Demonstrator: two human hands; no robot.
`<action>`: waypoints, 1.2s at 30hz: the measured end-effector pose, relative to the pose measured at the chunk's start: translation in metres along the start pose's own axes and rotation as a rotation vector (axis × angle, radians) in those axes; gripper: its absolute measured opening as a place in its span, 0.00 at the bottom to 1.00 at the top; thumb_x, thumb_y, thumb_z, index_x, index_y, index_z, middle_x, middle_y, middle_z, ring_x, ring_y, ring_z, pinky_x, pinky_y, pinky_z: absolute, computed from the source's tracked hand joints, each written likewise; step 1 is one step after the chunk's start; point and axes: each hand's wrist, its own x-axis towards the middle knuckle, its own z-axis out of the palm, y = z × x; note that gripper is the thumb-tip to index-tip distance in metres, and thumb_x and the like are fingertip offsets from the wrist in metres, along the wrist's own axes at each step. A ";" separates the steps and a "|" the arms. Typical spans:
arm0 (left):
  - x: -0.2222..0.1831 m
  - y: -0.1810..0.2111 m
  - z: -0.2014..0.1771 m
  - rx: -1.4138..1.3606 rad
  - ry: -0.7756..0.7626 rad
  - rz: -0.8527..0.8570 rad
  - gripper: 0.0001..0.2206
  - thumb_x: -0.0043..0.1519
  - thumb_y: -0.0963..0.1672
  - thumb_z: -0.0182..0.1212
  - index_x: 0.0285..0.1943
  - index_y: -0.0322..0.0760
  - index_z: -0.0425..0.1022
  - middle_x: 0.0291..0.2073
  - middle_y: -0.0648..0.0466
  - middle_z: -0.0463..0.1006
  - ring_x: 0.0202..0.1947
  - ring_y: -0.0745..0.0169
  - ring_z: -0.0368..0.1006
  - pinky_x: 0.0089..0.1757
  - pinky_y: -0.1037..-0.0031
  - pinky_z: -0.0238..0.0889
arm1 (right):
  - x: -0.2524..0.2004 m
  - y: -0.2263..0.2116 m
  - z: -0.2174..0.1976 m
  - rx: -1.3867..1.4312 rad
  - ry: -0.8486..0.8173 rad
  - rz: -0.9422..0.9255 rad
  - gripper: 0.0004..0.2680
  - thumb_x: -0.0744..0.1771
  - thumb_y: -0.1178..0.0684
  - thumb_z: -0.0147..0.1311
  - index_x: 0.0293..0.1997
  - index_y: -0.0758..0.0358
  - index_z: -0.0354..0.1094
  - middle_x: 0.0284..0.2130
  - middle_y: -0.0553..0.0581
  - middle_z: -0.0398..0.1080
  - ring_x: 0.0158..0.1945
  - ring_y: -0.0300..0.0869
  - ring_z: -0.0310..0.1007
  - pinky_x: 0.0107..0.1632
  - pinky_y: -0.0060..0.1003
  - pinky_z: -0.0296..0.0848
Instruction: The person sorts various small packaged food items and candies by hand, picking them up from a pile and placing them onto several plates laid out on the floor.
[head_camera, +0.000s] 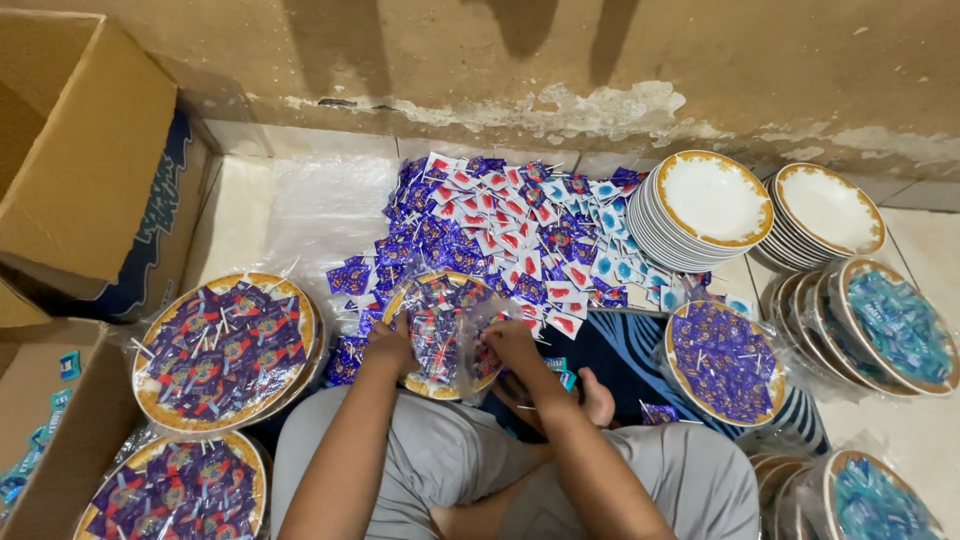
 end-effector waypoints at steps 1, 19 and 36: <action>0.003 0.000 0.000 0.001 -0.001 -0.001 0.52 0.54 0.49 0.75 0.81 0.44 0.35 0.63 0.31 0.56 0.68 0.24 0.53 0.58 0.40 0.60 | 0.006 0.002 -0.008 0.001 -0.001 0.001 0.02 0.61 0.50 0.63 0.31 0.49 0.81 0.25 0.54 0.79 0.37 0.53 0.79 0.42 0.44 0.77; 0.003 0.001 -0.003 -0.002 0.005 0.000 0.55 0.52 0.50 0.77 0.82 0.45 0.35 0.62 0.33 0.56 0.68 0.25 0.53 0.58 0.40 0.61 | -0.001 -0.020 0.014 -0.114 -0.104 0.044 0.06 0.61 0.48 0.58 0.32 0.54 0.79 0.29 0.58 0.78 0.41 0.57 0.77 0.49 0.51 0.76; 0.006 -0.007 -0.001 0.002 -0.006 -0.001 0.49 0.57 0.54 0.71 0.82 0.48 0.38 0.65 0.31 0.57 0.69 0.25 0.55 0.59 0.43 0.61 | 0.086 0.127 -0.182 -0.322 0.310 0.465 0.09 0.66 0.56 0.54 0.49 0.56 0.77 0.36 0.57 0.75 0.42 0.53 0.79 0.46 0.45 0.78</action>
